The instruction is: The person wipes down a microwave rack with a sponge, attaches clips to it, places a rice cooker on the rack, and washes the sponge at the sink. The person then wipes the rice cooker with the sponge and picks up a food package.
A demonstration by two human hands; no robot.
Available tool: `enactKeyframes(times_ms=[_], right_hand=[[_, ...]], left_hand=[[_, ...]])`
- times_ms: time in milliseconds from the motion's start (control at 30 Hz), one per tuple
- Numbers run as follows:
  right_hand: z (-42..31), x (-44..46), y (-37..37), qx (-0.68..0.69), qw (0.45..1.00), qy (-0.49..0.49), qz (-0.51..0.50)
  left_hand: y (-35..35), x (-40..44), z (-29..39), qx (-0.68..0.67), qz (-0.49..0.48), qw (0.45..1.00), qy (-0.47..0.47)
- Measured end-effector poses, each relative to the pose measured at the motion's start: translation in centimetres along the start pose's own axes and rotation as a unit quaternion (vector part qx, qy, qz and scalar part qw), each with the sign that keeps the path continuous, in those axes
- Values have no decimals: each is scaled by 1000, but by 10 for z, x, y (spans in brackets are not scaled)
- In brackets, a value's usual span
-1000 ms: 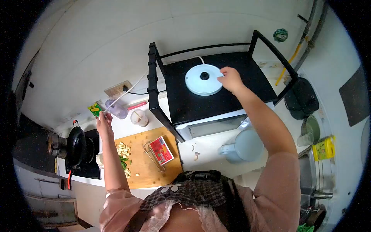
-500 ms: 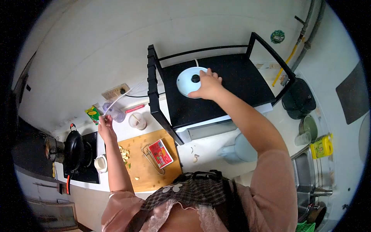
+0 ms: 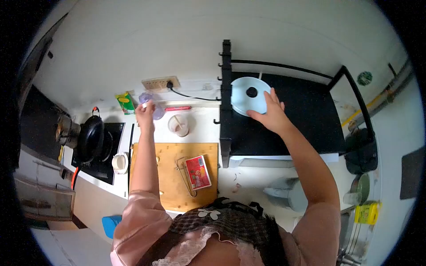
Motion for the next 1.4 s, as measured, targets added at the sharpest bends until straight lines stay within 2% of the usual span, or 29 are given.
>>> enactKeyframes(times_ms=[33, 200, 233, 333, 400, 433, 500, 533, 667, 733, 833, 900, 1033, 1100, 1267, 1333, 1400], right_hand=[[-1, -2, -2, 1, 1000, 7, -7], [-7, -6, 4, -2, 1000, -10, 7], [-8, -7, 3, 1, 1000, -13, 9], [-8, -9, 1, -20, 1000, -8, 10], [-9, -9, 1, -28, 1000, -10, 11], [-9, -10, 0, -27, 1000, -9, 9], [-9, -10, 0, -36, 999, 1, 20], [-10, -11, 0, -36, 999, -1, 18], [-12, -12, -3, -62, 998, 2, 15], [-14, -13, -3, -66, 998, -6, 16], [-16, -13, -3, -75, 996, -44, 0], [-15, -11, -4, -88, 996, 8, 25], [-18, -10, -2, -84, 996, -39, -3], [-19, -10, -2, -73, 997, 17, 8], [-19, -10, -3, -73, 997, 4, 13], [-23, -9, -2, -64, 998, 1, 14], [-24, -9, -2, -63, 998, -18, 7]], left_hand=[[-5, 0, -13, -33, -6, 998, 61], [-27, 8, -56, -145, 57, 979, 130], [-32, 14, -61, -103, 30, 986, 124], [-46, 21, -62, -27, 43, 995, 83], [-60, 20, -67, -166, -8, 963, 213], [-62, 23, -71, -165, -7, 963, 213], [-66, 28, -89, -282, 44, 912, 295], [-67, 34, -100, -340, 34, 883, 323], [-70, 38, -114, -350, 5, 891, 288], [-73, 36, -108, -255, -8, 931, 262], [-76, 37, -119, -201, -44, 943, 260], [-76, 40, -120, -221, -40, 944, 240], [-74, 50, -119, -267, -6, 943, 197], [-72, 53, -125, -279, -6, 938, 205], [-66, 55, -135, -296, -18, 932, 206], [-69, 56, -133, -296, -55, 931, 205], [-69, 57, -134, -294, -38, 934, 200]])
Point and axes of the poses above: each hand's wrist, its own x-axis towards the middle knuckle, its own y-axis out of the back of the hand, z = x × y, the point moved 5 cm from there along x, towards the middle knuckle, and after that the axes turned 15 degrees about z, right-handed, at the moved point
